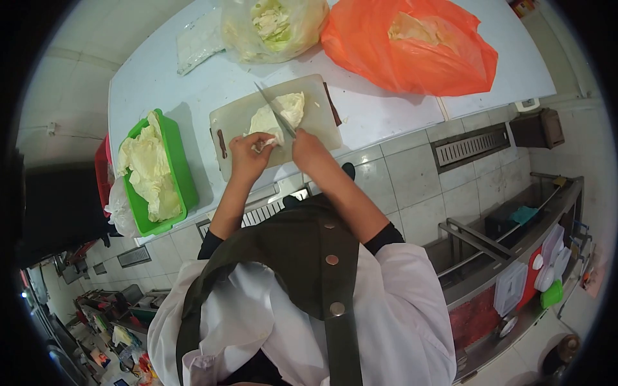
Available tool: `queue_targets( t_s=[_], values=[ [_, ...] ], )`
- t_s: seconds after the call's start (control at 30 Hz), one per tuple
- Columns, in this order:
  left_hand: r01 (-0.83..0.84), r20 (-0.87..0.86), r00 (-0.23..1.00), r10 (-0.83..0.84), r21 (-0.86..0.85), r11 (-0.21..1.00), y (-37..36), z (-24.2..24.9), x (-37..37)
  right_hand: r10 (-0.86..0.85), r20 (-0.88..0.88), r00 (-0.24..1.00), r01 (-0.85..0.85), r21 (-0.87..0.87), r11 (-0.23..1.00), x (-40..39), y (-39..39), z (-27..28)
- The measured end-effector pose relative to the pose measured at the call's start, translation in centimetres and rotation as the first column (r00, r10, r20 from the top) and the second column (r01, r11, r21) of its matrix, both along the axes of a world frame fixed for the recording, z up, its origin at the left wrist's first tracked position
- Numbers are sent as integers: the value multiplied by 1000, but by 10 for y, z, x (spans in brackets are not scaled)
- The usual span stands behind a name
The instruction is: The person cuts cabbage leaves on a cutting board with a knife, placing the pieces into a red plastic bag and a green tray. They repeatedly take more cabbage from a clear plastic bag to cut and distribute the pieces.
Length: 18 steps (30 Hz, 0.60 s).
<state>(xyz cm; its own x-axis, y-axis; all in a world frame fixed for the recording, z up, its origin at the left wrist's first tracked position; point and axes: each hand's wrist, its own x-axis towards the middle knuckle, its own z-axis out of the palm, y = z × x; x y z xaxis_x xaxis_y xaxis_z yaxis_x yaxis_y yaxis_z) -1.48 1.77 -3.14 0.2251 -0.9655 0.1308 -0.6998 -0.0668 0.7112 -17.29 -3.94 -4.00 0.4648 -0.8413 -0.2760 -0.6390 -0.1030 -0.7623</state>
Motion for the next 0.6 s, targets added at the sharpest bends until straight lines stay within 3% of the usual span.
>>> queue_targets(
  t_s=[0.13,0.4,0.5,0.6],
  values=[
    [41,175,984,-40,0,999,18,14,37,-25,84,996,29,-54,998,-7,-11,-7],
    [38,102,994,-47,87,995,47,24,66,2,-13,1000,-3,-60,998,-16,-4,20],
    [30,91,995,-38,89,996,55,25,68,124,82,989,-121,-39,992,-12,14,47],
    [32,91,995,-42,108,994,57,25,70,267,-12,964,-267,19,964,-5,27,60]
  ],
)
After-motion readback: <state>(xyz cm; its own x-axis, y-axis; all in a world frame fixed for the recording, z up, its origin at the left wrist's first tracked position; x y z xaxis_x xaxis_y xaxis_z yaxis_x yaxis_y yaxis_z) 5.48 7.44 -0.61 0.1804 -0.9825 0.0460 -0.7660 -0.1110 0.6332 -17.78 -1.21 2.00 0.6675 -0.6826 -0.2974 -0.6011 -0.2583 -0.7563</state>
